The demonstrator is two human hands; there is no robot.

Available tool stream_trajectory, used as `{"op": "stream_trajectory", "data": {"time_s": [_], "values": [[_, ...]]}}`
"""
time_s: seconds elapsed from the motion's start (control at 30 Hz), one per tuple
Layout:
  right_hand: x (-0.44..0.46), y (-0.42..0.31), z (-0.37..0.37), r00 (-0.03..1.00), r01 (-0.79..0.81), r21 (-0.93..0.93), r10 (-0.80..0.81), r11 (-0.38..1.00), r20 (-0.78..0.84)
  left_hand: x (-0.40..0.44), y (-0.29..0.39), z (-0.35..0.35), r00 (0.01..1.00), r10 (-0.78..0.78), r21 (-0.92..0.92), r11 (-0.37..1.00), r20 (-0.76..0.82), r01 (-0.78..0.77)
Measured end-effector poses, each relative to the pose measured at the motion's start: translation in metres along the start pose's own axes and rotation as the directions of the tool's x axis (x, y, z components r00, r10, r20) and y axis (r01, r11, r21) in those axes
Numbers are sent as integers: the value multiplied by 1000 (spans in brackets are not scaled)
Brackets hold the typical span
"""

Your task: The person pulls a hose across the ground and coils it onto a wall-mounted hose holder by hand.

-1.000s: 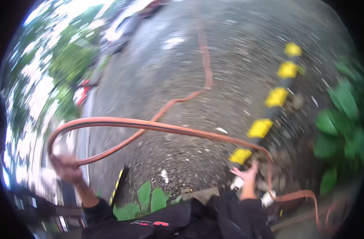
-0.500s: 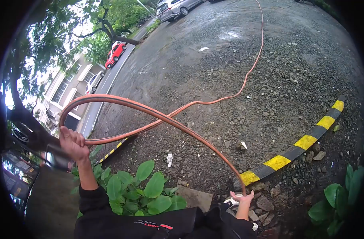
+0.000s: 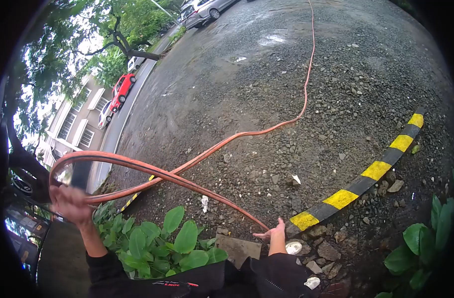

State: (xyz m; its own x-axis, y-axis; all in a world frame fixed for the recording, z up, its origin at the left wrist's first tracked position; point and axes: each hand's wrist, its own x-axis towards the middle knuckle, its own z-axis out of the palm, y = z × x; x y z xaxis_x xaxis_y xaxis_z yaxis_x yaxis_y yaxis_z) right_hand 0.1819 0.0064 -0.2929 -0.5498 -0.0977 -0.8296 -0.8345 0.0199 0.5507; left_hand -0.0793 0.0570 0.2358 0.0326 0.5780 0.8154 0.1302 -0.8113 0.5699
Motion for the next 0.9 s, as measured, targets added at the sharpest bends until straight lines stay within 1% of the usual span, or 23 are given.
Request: {"op": "stream_trajectory", "data": {"time_s": [0.03, 0.1, 0.13, 0.17, 0.2, 0.23, 0.27, 0.3, 0.33, 0.37, 0.4, 0.43, 0.47, 0.5, 0.53, 0.57, 0.6, 0.63, 0.67, 0.7, 0.77, 0.83, 0.9], "values": [[-1, 6, 4, 987, 29, -87, -42, 996, -156, -1, 4, 1, 1000, -2, 6, 1000, -5, 2], [0, 16, 4, 986, -50, 41, 56, 998, -155, 2, 17, 0, 998, -58, -67, 996, -39, 55], [38, 0, 4, 983, -143, 124, 126, 982, 137, 3, 23, -2, 998, -48, -51, 998, -42, 45], [71, -23, 6, 893, -256, 181, 160, 950, 419, 3, 28, -4, 999, -34, -46, 998, -8, 34], [86, -38, 11, 842, -121, 196, -4, 973, 539, 2, 30, -6, 999, -28, -48, 998, 30, 29], [109, -72, 8, 830, -133, 304, -61, 943, 554, 2, 29, -6, 997, -30, -59, 998, 70, 34], [127, -112, -2, 789, -277, 404, -34, 872, 614, 1, 28, -5, 999, -28, -17, 999, -27, 27], [125, -141, -22, 854, -81, 445, -168, 892, 492, 1, 23, -12, 999, -53, -49, 997, -7, 52], [123, -170, -51, 811, 200, 367, -363, 909, 459, 3, 15, -29, 994, -7, 55, 998, -112, 13], [87, -184, -82, 797, 136, 485, -386, 864, 465, 5, 2, -43, 978, 43, 152, 988, -206, -12], [99, -226, -111, 834, 182, 531, -416, 827, 362, 7, -11, -49, 954, 52, 207, 978, -297, 11], [66, -241, -146, 846, 183, 604, -438, 775, 305, 7, -23, -54, 922, 59, 260, 965, -382, 46], [44, -259, -182, 835, 246, 607, -483, 755, 264, 9, -37, -57, 918, -2, 206, 974, -396, 92], [26, -278, -228, 793, 169, 627, -482, 760, 371, 11, -52, -64, 914, -67, 153, 978, -400, 138], [29, -308, -272, 771, 291, 660, -578, 692, 266, 12, -75, -93, 913, -100, 133, 977, -395, 165], [-3, -317, -307, 823, 319, 676, -549, 664, 150, 16, -106, -124, 914, -145, 110, 973, -380, 200], [-41, -311, -346, 772, 405, 671, -626, 621, 113, 20, -137, -138, 910, -127, 125, 974, -395, 190], [-71, -310, -386, 722, 496, 668, -690, 554, 36, 23, -172, -127, 906, -108, 140, 974, -409, 180], [-101, -301, -424, 611, 554, 664, -787, 502, 85, 16, -197, -87, 919, -188, 82, 970, -347, 230], [-118, -309, -472, 608, 444, 731, -774, 518, 179, 2, -209, -39, 928, -224, 92, 961, -297, 261], [-146, -313, -561, 353, 636, 687, -924, 352, 147, -35, -193, 56, 943, -248, 133, 950, -224, 281], [-221, -277, -599, 433, 605, 759, -899, 239, -62, -62, -171, 114, 957, -225, 191, 947, -183, 259], [-272, -251, -637, 356, 698, 701, -921, 148, -160, -79, -201, 135, 959, -241, 216, 938, -150, 270]]}}
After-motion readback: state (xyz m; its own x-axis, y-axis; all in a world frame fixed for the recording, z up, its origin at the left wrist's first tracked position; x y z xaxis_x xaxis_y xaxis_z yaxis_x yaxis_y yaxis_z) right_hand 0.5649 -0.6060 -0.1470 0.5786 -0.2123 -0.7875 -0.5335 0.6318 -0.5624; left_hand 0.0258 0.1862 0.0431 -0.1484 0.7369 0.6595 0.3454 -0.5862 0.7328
